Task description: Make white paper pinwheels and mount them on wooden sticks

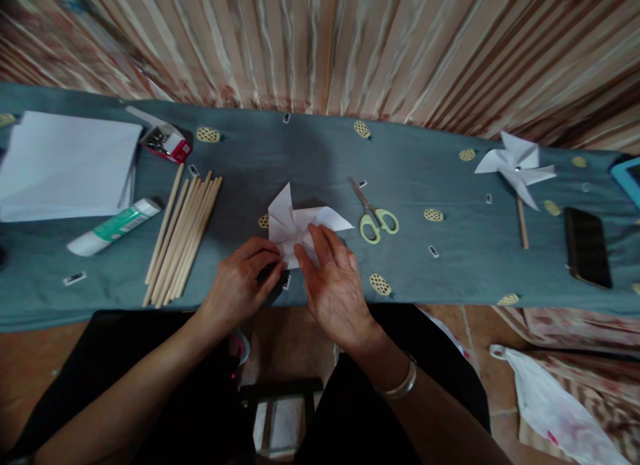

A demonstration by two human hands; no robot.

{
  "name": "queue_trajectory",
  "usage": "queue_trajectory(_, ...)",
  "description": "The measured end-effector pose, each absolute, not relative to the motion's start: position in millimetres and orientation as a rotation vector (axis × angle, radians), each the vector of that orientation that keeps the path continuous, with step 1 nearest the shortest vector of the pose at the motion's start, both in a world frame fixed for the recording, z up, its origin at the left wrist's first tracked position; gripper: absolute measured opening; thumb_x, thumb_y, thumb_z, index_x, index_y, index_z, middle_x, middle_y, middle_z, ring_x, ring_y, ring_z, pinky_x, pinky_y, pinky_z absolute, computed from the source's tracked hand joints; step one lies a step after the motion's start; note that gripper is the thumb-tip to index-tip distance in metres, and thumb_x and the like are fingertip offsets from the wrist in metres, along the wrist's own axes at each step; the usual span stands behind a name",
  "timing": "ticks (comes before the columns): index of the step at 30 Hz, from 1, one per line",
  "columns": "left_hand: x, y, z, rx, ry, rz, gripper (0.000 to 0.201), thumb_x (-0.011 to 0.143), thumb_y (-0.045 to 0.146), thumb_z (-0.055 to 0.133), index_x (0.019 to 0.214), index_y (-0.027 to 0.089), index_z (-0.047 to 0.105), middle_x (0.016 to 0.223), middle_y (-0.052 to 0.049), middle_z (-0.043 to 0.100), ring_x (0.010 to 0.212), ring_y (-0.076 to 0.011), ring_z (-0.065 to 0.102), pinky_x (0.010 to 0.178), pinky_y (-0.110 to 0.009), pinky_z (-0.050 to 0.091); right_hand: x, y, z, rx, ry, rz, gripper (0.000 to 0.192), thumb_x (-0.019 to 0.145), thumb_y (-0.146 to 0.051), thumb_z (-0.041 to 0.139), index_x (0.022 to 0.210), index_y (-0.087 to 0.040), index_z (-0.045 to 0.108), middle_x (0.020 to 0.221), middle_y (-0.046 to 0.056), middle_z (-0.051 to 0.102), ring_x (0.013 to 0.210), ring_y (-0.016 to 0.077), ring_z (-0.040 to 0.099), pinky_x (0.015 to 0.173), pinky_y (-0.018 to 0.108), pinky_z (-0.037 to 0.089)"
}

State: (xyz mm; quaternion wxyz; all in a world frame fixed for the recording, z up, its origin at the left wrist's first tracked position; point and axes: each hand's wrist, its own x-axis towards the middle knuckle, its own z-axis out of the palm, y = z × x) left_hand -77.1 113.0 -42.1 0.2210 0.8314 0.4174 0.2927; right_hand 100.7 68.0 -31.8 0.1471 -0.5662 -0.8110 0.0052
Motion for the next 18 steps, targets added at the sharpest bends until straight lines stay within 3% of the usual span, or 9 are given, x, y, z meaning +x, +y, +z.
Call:
queue_trajectory(14,-76.9,112.5,-41.0,2.287,1.166,0.779,0.012,0.088,0.015,0.054,0.081,0.013,0.063,0.091,-0.009,0.064,0.081,-0.0185,0.063,0.074,-0.032,0.056,99.3,69.5,-35.1,-1.644,-2.310,0.079,0.042,0.095,-0.018,0.040,0.134,-0.030,0.050,0.148,0.009,0.039,0.140,0.0342,0.032,0.098,0.053,0.043)
queue_trajectory(18,-77.0,113.0,-40.2,2.282,1.175,0.764,0.012,0.089,0.015,0.054,0.080,0.014,0.063,0.090,-0.008,0.064,0.081,-0.0178,0.063,0.074,-0.031,0.056,99.7,71.6,-37.2,-1.638,-2.313,0.046,0.041,0.094,-0.017,0.040,0.132,-0.026,0.051,0.148,0.012,0.038,0.140,0.0348,0.031,0.099,0.051,0.042)
